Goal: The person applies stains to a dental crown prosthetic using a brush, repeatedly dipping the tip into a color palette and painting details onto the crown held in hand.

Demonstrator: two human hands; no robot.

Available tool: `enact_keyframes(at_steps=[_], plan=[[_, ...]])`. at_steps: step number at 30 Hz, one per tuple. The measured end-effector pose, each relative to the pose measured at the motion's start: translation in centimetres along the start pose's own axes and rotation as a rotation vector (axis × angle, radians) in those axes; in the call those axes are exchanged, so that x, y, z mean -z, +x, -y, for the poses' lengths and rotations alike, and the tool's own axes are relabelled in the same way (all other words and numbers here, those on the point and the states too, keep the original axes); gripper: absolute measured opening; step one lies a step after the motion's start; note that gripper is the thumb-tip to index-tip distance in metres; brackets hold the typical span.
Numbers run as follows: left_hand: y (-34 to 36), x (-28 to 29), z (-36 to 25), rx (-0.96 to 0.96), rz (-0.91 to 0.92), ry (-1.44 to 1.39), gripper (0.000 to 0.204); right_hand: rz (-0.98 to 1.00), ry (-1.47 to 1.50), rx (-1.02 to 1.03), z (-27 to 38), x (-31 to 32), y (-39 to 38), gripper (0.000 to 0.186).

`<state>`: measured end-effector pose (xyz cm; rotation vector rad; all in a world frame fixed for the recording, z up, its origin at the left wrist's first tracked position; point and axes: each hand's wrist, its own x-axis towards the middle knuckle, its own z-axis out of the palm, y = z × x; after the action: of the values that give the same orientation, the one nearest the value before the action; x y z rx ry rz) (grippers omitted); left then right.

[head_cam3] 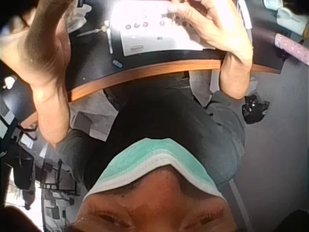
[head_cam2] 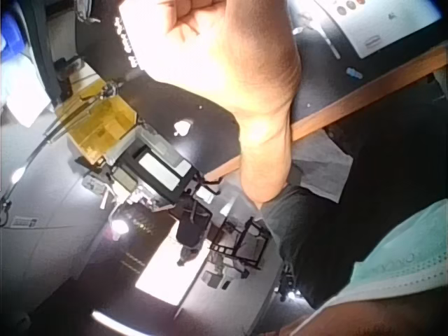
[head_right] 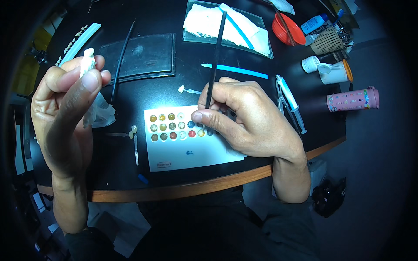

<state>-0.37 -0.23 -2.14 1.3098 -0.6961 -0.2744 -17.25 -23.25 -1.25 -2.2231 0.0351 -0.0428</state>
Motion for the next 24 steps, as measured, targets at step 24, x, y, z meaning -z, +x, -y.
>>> enact_keyframes(at_steps=[24], plan=[[0.1, -1.8, -1.1, -0.098, 0.078, -0.07, 0.01, -0.004, 0.002, 0.002, 0.2, 0.0, 0.0, 0.022]])
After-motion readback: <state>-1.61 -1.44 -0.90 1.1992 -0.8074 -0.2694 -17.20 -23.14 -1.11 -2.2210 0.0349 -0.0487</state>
